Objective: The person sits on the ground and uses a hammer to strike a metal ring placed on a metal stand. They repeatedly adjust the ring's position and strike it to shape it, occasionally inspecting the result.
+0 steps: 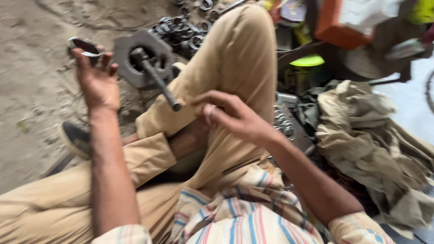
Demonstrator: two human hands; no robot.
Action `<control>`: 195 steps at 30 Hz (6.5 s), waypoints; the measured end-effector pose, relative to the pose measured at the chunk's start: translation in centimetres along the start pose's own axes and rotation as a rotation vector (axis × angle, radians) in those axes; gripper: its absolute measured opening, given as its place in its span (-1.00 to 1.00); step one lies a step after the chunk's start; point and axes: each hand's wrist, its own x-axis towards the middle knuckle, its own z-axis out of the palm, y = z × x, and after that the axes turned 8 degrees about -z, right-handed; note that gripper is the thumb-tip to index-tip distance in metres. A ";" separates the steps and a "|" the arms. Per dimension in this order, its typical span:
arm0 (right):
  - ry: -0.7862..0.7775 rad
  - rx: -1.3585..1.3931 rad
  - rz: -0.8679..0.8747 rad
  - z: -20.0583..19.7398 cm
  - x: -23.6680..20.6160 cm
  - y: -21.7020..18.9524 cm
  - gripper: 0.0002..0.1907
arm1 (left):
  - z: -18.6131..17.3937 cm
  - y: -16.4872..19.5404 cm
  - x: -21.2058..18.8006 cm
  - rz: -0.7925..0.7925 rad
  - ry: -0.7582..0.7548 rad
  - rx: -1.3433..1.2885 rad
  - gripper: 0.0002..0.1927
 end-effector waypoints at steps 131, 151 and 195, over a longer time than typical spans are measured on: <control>0.004 -0.753 -0.399 5.0 20.2 1.2 -0.79 | 2.2 -2.3 -4.9 -0.130 0.670 0.217 -0.76; -0.020 -0.723 -0.354 5.1 20.4 1.2 -0.82 | 2.1 -2.6 -4.8 -0.071 0.615 0.083 -0.75; 0.041 -0.808 -0.408 4.9 20.2 1.9 -0.86 | 5.0 0.5 -5.7 0.229 0.672 0.588 -0.75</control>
